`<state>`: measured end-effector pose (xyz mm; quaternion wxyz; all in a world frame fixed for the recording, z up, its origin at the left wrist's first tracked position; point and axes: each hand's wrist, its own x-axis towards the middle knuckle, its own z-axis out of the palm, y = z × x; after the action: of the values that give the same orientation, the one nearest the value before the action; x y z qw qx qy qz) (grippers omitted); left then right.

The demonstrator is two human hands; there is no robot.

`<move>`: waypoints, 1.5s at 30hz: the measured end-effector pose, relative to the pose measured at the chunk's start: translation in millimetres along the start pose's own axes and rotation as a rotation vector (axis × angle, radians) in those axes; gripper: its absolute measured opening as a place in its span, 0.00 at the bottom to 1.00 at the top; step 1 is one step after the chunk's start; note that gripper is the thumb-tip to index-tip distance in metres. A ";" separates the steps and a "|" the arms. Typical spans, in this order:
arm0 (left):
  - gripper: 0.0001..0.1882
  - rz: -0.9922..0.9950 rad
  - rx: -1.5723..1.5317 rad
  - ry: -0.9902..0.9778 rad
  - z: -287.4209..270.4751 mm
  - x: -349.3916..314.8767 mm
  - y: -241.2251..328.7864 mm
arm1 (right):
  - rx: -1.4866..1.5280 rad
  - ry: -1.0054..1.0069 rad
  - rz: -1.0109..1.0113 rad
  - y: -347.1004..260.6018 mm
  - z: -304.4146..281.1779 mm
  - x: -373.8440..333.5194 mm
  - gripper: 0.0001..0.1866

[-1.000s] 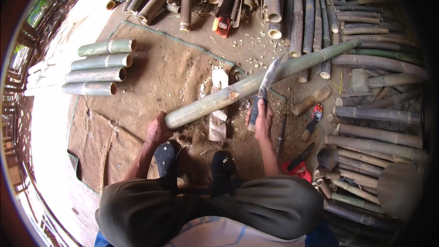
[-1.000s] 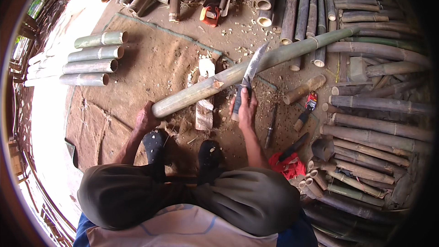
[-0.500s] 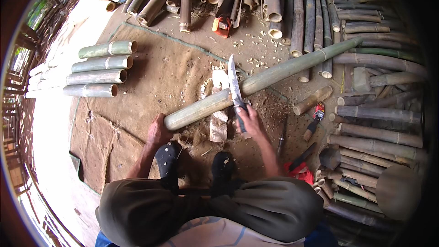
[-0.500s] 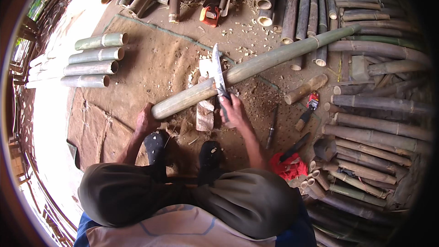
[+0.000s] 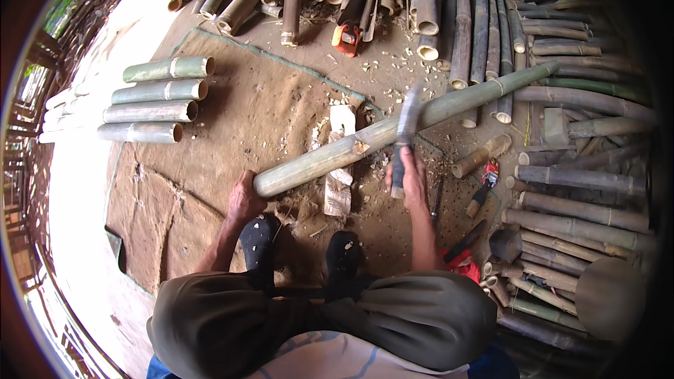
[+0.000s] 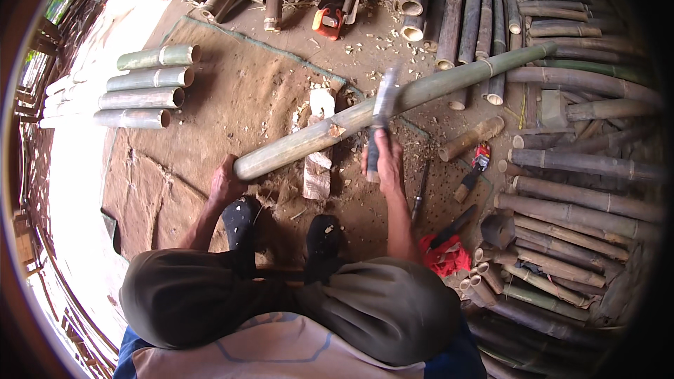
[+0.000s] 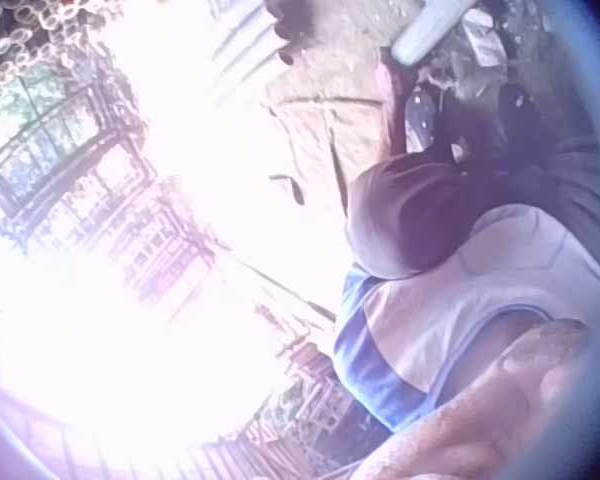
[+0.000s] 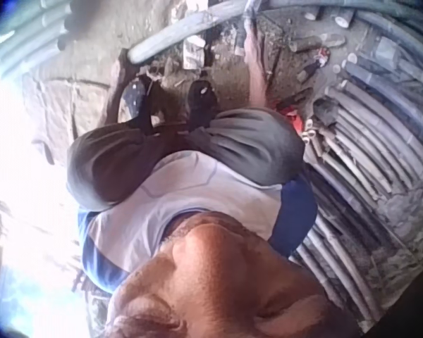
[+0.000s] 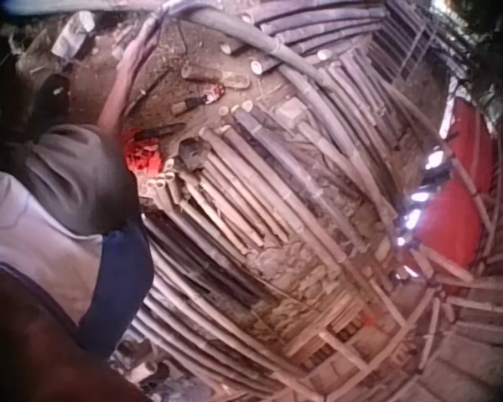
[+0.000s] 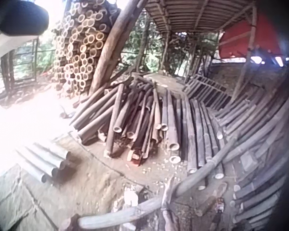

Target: The person whittles and notches a long bamboo pole using a large knife while sitting on the ground.

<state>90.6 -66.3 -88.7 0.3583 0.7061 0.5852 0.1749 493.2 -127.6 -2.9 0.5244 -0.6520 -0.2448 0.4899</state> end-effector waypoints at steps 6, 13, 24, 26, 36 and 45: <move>0.34 0.010 0.022 0.026 3.2 -2.8 -14.7 | -0.351 -0.299 0.070 20.7 18.6 -9.8 0.18; 0.32 -0.004 -0.009 0.053 10.3 -1.9 -4.0 | 0.117 0.294 -0.151 12.6 14.3 -7.7 0.21; 0.28 0.036 -0.013 0.093 17.8 -2.6 -10.8 | 0.002 0.164 -0.019 17.6 5.5 -1.5 0.20; 0.28 -0.025 -0.066 0.083 11.3 -4.9 -11.1 | -0.290 -0.339 0.086 26.1 17.8 -15.9 0.19; 0.29 -0.028 -0.064 0.106 13.8 -4.1 -12.9 | -0.338 -0.207 0.080 21.7 26.5 -16.8 0.18; 0.28 -0.028 -0.058 0.114 18.1 -5.5 -13.4 | 0.032 0.139 0.041 0.7 16.4 -5.3 0.19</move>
<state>91.8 -76.3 -109.6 0.3471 0.6762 0.6091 0.2266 476.3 -125.0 -1.1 0.5403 -0.6809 -0.1863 0.4580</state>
